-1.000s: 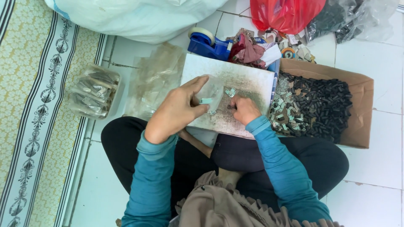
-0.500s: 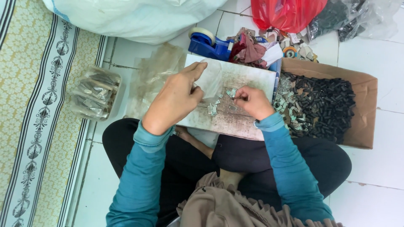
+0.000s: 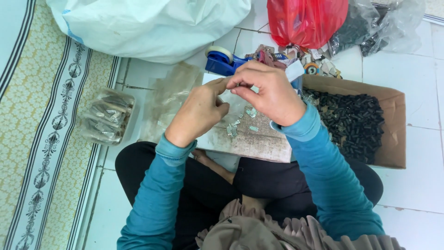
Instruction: The person sits on the floor and places small metal hardware pieces into a clear plastic bag. They then seal the bag and set it aside, repeating the process with another bag.
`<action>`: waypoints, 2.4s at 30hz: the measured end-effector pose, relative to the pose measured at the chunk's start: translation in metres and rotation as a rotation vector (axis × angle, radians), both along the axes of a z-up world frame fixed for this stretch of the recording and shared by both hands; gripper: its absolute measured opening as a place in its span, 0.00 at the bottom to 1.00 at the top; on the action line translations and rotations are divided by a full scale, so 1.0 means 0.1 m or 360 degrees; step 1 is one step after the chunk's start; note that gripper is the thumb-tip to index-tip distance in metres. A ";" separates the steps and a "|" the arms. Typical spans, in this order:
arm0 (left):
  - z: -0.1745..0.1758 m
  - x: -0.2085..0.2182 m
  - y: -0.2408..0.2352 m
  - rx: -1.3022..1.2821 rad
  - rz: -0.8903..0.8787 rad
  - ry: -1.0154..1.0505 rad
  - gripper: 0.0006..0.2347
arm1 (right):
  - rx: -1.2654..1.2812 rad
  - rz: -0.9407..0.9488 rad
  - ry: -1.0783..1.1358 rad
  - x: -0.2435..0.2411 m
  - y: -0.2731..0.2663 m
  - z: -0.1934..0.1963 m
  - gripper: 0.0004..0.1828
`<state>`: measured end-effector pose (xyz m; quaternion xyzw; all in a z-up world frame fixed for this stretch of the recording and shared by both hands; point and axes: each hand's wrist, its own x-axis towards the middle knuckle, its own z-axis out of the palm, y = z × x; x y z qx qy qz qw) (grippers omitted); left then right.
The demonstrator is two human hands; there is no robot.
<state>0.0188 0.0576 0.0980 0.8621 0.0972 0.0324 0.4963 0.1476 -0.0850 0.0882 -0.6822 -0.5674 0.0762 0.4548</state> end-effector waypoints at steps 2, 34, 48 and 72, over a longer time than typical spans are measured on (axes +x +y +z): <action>-0.01 -0.04 0.06 -0.0014 0.0013 0.0002 0.24 | 0.0018 0.0048 -0.0036 -0.03 0.05 0.03 0.09; 0.21 -0.52 0.08 0.0070 0.0151 0.0005 0.24 | -0.0656 -0.0613 -0.1189 0.43 -0.72 -3.40 0.06; 0.04 -0.41 0.02 -0.0068 0.0032 0.0135 0.25 | -0.0120 -0.0630 0.0591 0.14 -0.61 -1.30 0.05; 0.15 -0.37 0.13 -0.0141 0.0009 0.0057 0.26 | -0.0100 -0.0190 -0.0960 -0.23 -0.09 -0.21 0.14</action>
